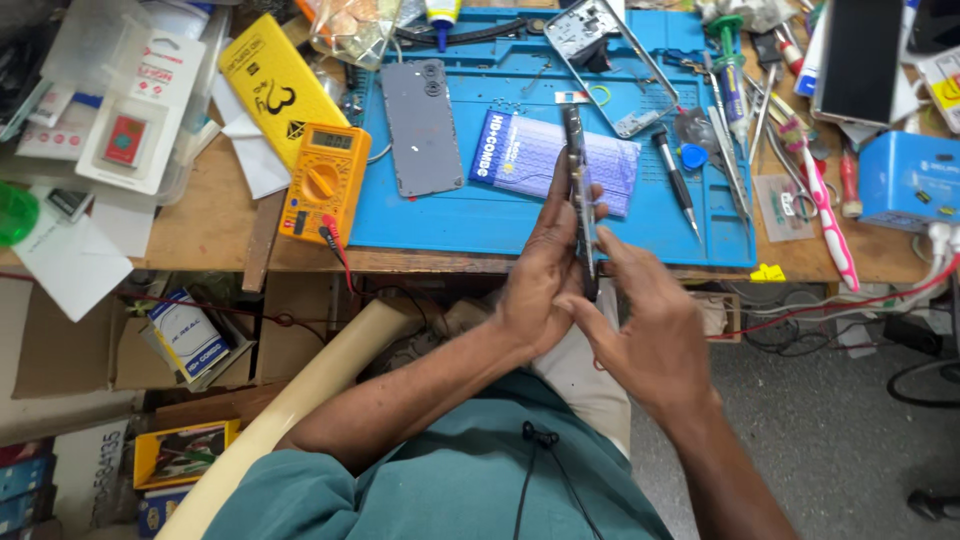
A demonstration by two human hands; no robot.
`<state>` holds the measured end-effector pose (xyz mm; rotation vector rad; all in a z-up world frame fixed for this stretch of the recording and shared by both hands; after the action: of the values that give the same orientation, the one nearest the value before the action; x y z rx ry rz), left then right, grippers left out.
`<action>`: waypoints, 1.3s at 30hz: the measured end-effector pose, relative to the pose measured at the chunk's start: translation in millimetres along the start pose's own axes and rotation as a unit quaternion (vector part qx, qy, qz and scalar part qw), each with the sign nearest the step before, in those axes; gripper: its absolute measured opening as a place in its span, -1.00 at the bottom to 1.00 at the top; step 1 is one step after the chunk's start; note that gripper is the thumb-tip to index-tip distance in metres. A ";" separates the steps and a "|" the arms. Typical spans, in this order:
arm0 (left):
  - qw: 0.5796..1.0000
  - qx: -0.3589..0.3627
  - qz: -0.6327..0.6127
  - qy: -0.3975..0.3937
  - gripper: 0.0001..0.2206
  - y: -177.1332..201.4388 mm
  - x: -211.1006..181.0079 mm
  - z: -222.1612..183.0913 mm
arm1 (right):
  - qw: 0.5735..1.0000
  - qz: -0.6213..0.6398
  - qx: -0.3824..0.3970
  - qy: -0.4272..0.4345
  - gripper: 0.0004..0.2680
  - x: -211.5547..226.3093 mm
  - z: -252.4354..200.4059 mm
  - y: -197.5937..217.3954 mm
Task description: The person tests a smartphone battery using a multimeter, then reassembles the device by placing the screen assembly onto the chassis. They connect a charging cable to verify the phone powers on and displays a charging icon.
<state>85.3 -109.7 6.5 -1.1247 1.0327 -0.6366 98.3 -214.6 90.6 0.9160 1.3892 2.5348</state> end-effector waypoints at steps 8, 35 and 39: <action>0.963 0.053 0.265 -0.023 -0.50 -17.7 -25.1 3.7 | 0.863 0.472 -0.012 -0.181 -0.73 -82.1 -5.8 -23.9; 0.934 0.091 0.334 0.082 -0.68 -4.1 24.8 9.1 | 0.845 0.470 -0.119 -0.227 -0.81 -121.9 -51.4 -17.4; 0.883 0.112 0.448 0.085 -0.66 -1.2 16.9 6.0 | 0.851 0.454 -0.130 -0.230 -0.81 -127.0 -48.8 -12.8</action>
<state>98.0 -121.8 2.4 -0.2985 1.4372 -0.0888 172.1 -289.5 3.4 2.3268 0.4705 2.5977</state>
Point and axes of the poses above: each hand's wrist, its own z-axis towards the middle knuckle, its own y-axis out of the back of the hand, x = y × z, the point moved 8 cm from there along z, towards the middle knuckle, and after that the axes turned 6 degrees about -z, right-handed, at the moved point
